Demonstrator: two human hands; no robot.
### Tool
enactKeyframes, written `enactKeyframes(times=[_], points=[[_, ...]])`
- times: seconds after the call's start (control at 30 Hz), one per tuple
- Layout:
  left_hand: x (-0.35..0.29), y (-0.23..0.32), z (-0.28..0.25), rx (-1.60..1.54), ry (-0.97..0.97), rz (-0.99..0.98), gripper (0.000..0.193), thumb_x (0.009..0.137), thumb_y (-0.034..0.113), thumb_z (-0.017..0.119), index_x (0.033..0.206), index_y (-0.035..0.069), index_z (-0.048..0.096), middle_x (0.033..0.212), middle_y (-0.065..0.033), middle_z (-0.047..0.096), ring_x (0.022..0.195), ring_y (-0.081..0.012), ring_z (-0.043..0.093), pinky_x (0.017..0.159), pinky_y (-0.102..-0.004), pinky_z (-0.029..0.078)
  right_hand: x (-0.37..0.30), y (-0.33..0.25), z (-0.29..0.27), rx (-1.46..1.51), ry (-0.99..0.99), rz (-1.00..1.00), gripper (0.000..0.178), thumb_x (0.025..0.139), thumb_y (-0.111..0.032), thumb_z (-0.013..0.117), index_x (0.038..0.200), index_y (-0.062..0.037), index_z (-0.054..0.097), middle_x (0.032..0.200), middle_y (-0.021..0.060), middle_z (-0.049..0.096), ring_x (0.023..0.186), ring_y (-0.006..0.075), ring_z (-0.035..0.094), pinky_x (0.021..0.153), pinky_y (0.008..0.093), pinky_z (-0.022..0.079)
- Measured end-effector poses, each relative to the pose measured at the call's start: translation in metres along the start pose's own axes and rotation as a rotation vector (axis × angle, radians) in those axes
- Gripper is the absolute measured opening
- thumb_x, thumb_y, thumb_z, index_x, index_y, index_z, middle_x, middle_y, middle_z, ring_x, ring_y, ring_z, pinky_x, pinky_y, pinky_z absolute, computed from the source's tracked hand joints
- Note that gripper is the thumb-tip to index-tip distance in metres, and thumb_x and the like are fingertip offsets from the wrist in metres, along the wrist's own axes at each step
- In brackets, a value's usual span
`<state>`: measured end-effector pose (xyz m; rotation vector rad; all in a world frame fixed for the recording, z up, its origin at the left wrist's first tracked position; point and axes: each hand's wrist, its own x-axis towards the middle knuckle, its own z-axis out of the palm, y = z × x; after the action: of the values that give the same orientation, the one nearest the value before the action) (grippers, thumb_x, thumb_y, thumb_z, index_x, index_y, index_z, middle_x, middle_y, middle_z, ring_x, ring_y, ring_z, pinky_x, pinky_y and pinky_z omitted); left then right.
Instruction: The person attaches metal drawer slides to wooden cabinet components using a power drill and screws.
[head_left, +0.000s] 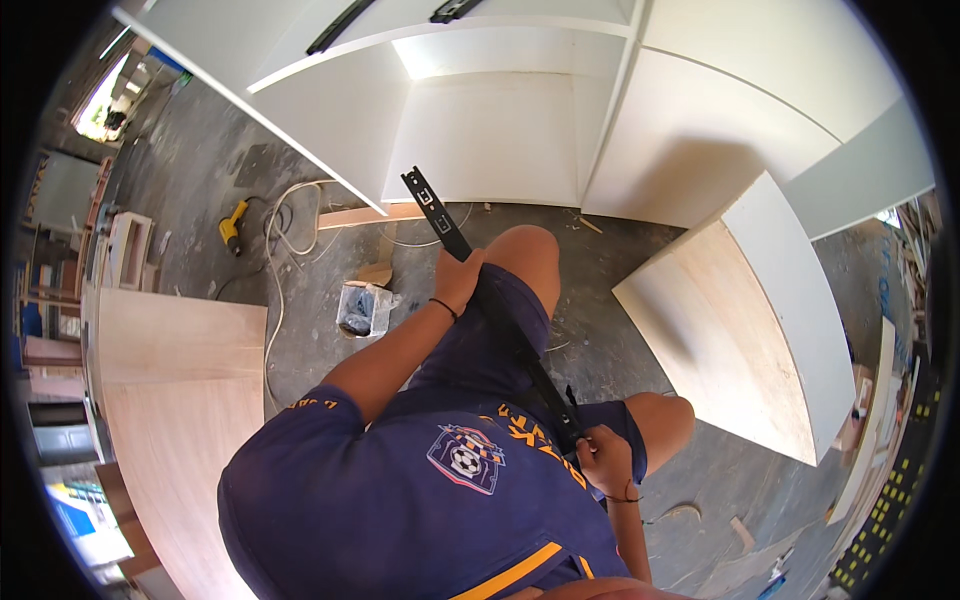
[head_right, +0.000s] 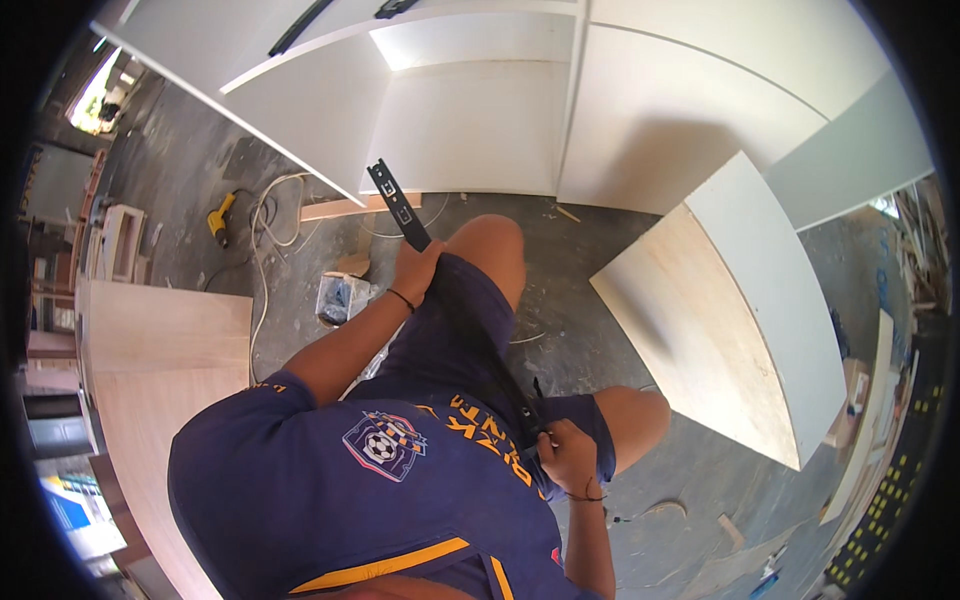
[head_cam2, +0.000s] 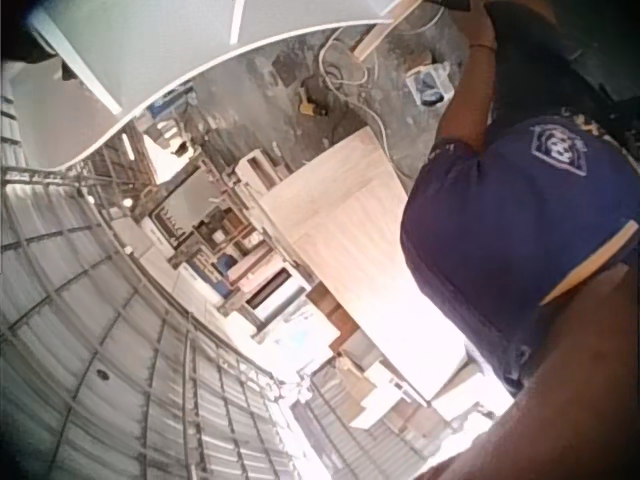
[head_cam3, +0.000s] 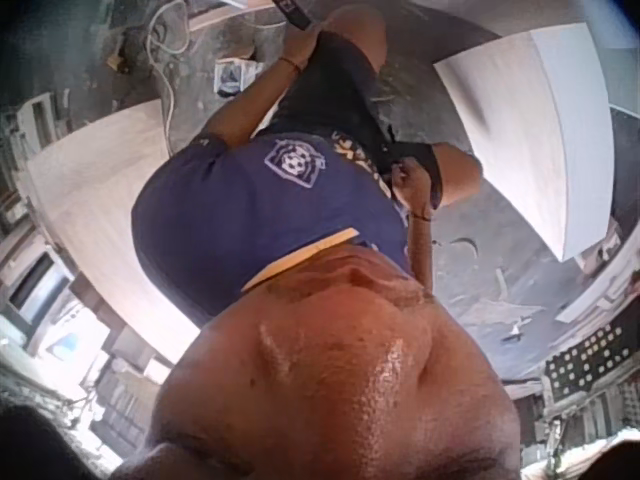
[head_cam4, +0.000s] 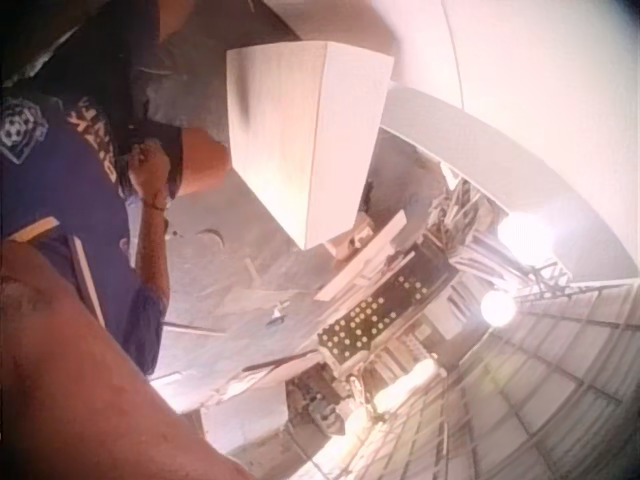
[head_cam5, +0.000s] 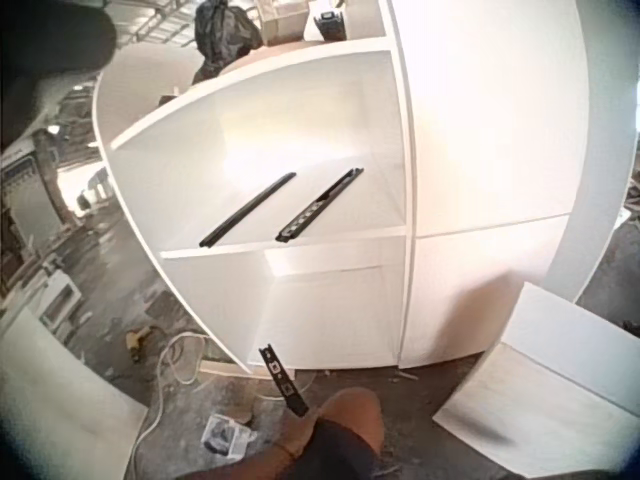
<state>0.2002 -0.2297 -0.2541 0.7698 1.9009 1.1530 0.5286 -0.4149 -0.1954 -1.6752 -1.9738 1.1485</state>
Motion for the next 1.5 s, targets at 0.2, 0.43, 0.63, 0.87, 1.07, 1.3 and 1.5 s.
enactKeyframes(times=[0.2, 0.43, 0.63, 0.87, 1.07, 1.3, 1.5], points=[[0.001, 0.004, -0.003, -0.065, 0.139, 0.042, 0.040, 0.071, 0.022, 0.068, 0.094, -0.005, 0.050, 0.082, -0.0130, 0.057, 0.076, -0.0223, 0.057, 0.069, -0.0347, 0.046, 0.005, 0.009, 0.008, 0.098, -0.091, -0.073, 0.011, 0.078, -0.016, 0.062, 0.077, -0.0056, 0.063, 0.072, 0.0110, 0.061, 0.067, 0.0285, 0.063, 0.058, 0.0358, 0.048], [0.007, -0.008, -0.016, 0.011, 0.299, 0.138, 0.041, 0.074, 0.022, 0.066, 0.099, -0.005, 0.048, 0.083, -0.0168, 0.058, 0.077, -0.0273, 0.058, 0.071, -0.0390, 0.046, 0.014, -0.004, 0.021, 0.023, 0.013, 0.022, 0.014, 0.076, -0.019, 0.060, 0.074, -0.0051, 0.061, 0.070, 0.0128, 0.058, 0.067, 0.0326, 0.061, 0.059, 0.0399, 0.047], [0.018, -0.001, -0.029, -0.328, 0.313, -0.033, 0.030, 0.081, 0.024, 0.057, 0.095, -0.001, 0.046, 0.079, -0.0104, 0.050, 0.069, -0.0196, 0.055, 0.053, -0.0362, 0.051, 0.028, -0.010, 0.004, -0.290, 0.145, -0.077, 0.014, 0.072, -0.017, 0.059, 0.066, -0.0053, 0.054, 0.066, 0.0110, 0.054, 0.066, 0.0307, 0.058, 0.057, 0.0420, 0.046], [0.019, -0.004, -0.063, -0.518, 0.339, -0.129, 0.026, 0.080, 0.022, 0.060, 0.089, 0.006, 0.042, 0.074, -0.0049, 0.045, 0.058, -0.0182, 0.051, 0.051, -0.0338, 0.055, 0.031, -0.013, 0.002, -0.280, 0.160, -0.225, 0.014, 0.070, -0.019, 0.060, 0.065, -0.0067, 0.056, 0.066, 0.0084, 0.055, 0.065, 0.0278, 0.059, 0.057, 0.0397, 0.048], [-0.009, -0.002, -0.041, -0.593, 0.202, -0.188, 0.022, 0.082, 0.016, 0.066, 0.084, 0.004, 0.049, 0.077, -0.0075, 0.053, 0.063, -0.0171, 0.057, 0.054, -0.0346, 0.053, 0.023, -0.012, 0.003, -0.278, 0.075, -0.052, 0.015, 0.073, -0.020, 0.059, 0.068, -0.0060, 0.058, 0.070, 0.0097, 0.058, 0.069, 0.0290, 0.060, 0.060, 0.0401, 0.049], [-0.037, 0.001, -0.029, -0.717, 0.122, -0.196, 0.014, 0.084, 0.008, 0.060, 0.077, 0.004, 0.048, 0.064, -0.0052, 0.050, 0.055, -0.0150, 0.052, 0.056, -0.0315, 0.051, 0.040, -0.028, 0.002, -0.277, -0.064, -0.002, 0.019, 0.075, -0.023, 0.056, 0.068, -0.0060, 0.057, 0.070, 0.0099, 0.058, 0.072, 0.0299, 0.061, 0.063, 0.0428, 0.048], [-0.041, 0.065, -0.040, -0.808, 0.240, -0.118, 0.016, 0.083, 0.008, 0.056, 0.093, 0.006, 0.044, 0.066, -0.0053, 0.048, 0.054, -0.0144, 0.051, 0.054, -0.0325, 0.052, 0.026, 0.005, -0.007, -0.328, 0.167, -0.269, 0.019, 0.072, -0.019, 0.057, 0.060, -0.0075, 0.047, 0.060, 0.0103, 0.047, 0.057, 0.0307, 0.052, 0.051, 0.0423, 0.041]])
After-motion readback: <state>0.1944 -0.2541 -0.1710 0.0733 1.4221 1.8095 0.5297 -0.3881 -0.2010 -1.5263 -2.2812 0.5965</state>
